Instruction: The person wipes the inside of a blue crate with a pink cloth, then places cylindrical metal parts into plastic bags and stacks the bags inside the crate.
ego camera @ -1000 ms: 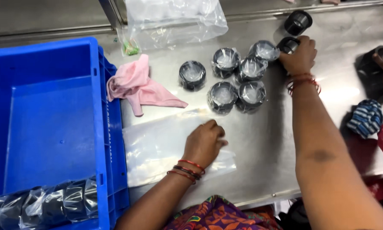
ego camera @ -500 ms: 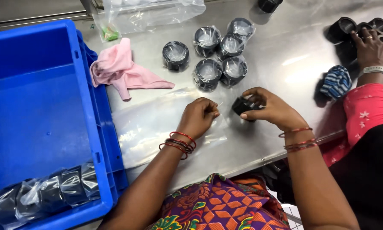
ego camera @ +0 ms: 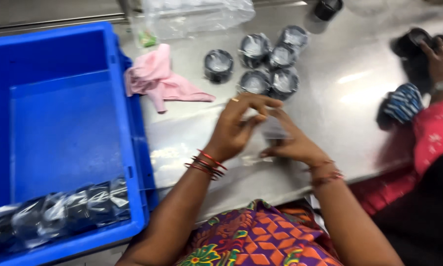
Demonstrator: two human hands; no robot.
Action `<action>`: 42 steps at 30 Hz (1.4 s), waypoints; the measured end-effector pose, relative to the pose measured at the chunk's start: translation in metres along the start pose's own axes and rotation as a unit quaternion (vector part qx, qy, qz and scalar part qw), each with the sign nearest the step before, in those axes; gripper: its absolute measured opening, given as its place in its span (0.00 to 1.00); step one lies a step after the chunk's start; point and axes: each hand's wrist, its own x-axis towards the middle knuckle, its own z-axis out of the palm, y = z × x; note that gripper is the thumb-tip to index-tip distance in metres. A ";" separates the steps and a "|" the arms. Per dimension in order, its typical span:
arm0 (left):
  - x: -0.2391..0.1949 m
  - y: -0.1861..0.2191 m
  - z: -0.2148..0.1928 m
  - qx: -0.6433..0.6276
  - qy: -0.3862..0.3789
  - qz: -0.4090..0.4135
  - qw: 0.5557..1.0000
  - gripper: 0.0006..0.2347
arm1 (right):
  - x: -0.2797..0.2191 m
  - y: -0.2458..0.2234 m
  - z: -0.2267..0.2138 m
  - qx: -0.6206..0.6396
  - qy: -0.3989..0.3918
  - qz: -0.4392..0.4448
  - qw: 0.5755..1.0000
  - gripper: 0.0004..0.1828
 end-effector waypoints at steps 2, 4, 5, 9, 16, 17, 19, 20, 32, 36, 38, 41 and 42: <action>-0.003 -0.002 0.004 -0.019 0.009 0.001 1.000 0.02 | 0.004 -0.012 0.011 0.055 0.027 0.041 0.997 0.53; -0.003 -0.004 0.007 -0.024 0.018 0.003 1.000 0.01 | 0.010 -0.010 0.021 0.116 0.058 0.069 0.989 0.54; -0.003 -0.004 0.005 -0.005 0.009 -0.014 1.000 0.02 | 0.014 -0.003 0.029 0.164 0.052 0.089 0.981 0.45; -0.009 -0.019 -0.005 0.063 -0.058 -0.133 0.987 0.05 | 0.009 0.030 0.053 0.193 0.094 0.228 0.950 0.15; -0.012 -0.039 -0.006 0.183 -0.093 -0.231 0.951 0.24 | 0.011 0.041 0.054 -0.083 0.189 0.135 0.969 0.16; -0.019 -0.054 -0.001 0.219 -0.088 -0.212 0.948 0.22 | 0.011 0.035 0.050 -0.052 0.179 0.127 0.974 0.17; -0.027 -0.068 0.005 0.259 -0.078 -0.195 0.943 0.20 | 0.012 0.028 0.040 -0.017 0.165 0.113 0.980 0.18; -0.026 -0.068 0.006 0.269 -0.079 -0.219 0.935 0.18 | 0.012 0.028 0.034 0.017 0.143 0.088 0.986 0.19; -0.032 -0.071 -0.002 0.242 -0.128 -0.244 0.930 0.22 | 0.011 -0.003 0.041 0.119 0.141 0.161 0.970 0.16; -0.019 -0.050 -0.007 0.195 -0.209 -0.300 0.910 0.26 | -0.001 0.005 0.033 -0.116 0.223 0.082 0.964 0.13; -0.023 -0.052 -0.007 0.211 -0.225 -0.309 0.900 0.24 | -0.009 0.005 0.019 -0.200 0.246 0.124 0.940 0.13; -0.024 -0.050 -0.002 0.259 -0.234 -0.308 0.885 0.21 | -0.010 0.014 -0.003 -0.302 0.268 0.213 0.890 0.14; -0.024 -0.048 0.002 0.292 -0.228 -0.297 0.880 0.19 | -0.009 0.019 -0.012 -0.321 0.270 0.263 0.869 0.15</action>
